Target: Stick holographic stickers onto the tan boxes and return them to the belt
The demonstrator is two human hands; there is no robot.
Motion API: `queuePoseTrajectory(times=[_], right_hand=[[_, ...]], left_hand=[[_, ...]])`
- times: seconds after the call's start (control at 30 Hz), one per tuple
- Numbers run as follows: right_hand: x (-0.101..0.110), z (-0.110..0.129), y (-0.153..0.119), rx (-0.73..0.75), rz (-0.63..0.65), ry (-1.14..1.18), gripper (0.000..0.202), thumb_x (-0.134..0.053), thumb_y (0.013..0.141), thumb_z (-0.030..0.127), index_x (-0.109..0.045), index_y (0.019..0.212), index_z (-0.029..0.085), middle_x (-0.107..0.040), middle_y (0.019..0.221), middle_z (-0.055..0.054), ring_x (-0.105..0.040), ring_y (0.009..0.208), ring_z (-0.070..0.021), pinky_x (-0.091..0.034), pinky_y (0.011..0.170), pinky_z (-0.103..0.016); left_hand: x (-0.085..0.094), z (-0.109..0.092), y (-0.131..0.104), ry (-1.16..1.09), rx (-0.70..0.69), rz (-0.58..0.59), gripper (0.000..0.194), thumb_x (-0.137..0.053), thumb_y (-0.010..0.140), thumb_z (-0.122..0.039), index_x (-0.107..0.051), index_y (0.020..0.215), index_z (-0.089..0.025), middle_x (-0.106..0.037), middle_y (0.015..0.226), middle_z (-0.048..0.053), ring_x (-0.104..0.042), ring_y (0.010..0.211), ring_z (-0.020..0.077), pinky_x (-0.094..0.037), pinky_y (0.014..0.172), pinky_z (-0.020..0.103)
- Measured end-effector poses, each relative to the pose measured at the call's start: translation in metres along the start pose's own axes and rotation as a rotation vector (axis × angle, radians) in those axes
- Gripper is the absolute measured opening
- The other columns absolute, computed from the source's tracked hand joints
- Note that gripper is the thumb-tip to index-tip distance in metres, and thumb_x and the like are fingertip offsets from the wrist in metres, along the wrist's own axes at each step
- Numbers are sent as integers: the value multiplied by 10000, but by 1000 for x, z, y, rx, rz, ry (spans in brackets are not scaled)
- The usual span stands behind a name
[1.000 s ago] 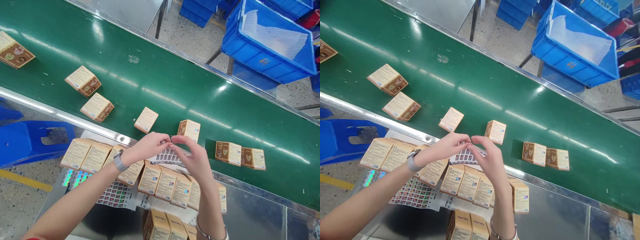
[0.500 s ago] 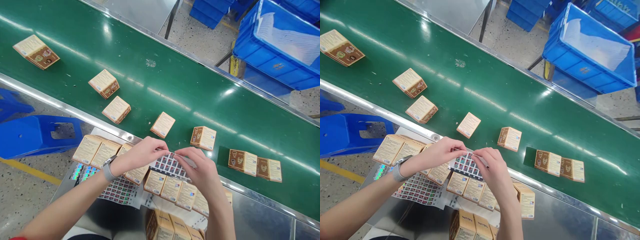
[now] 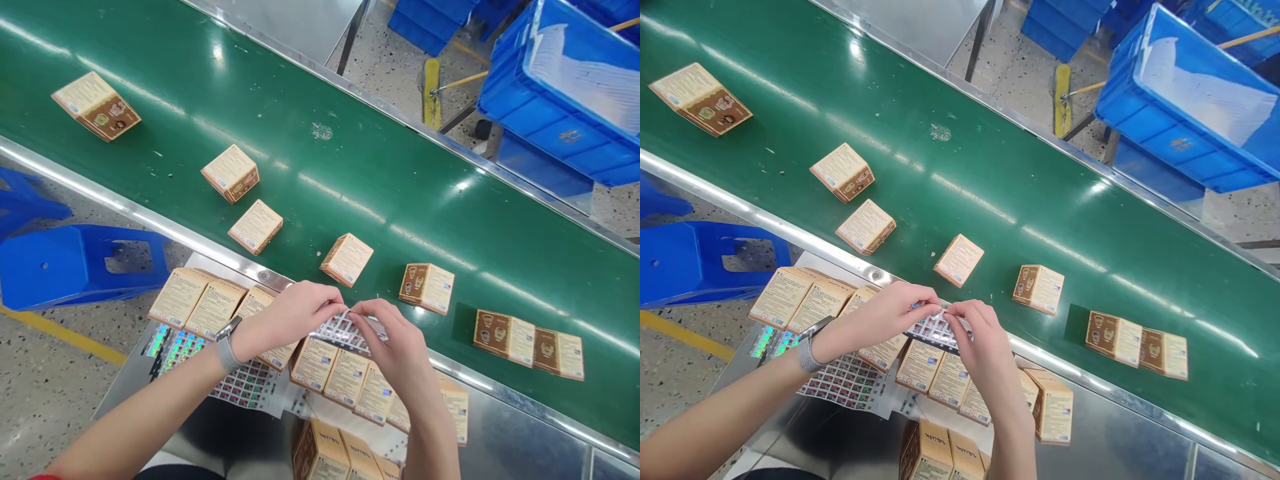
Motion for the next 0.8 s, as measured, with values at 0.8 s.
queuePoseTrajectory(times=[0.8], right_hand=[[-21,-41,-24,-256,-594,305,22,-691,838,249,-697,840,228,-733,1023,-52,-668,1032,-231,-511,914,-419]], left_hand=[[-25,22,27,239,7,-18,256,-472,967,-264,-634,785,-188,-734,945,34,-657,955,211,-498,781,315]])
Point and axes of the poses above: each hand's wrist, its own y-axis towards the middle knuckle, its own x-axis out of the back of the hand, z = x × y, the point moved 2 cm from there along y, towards the middle knuckle
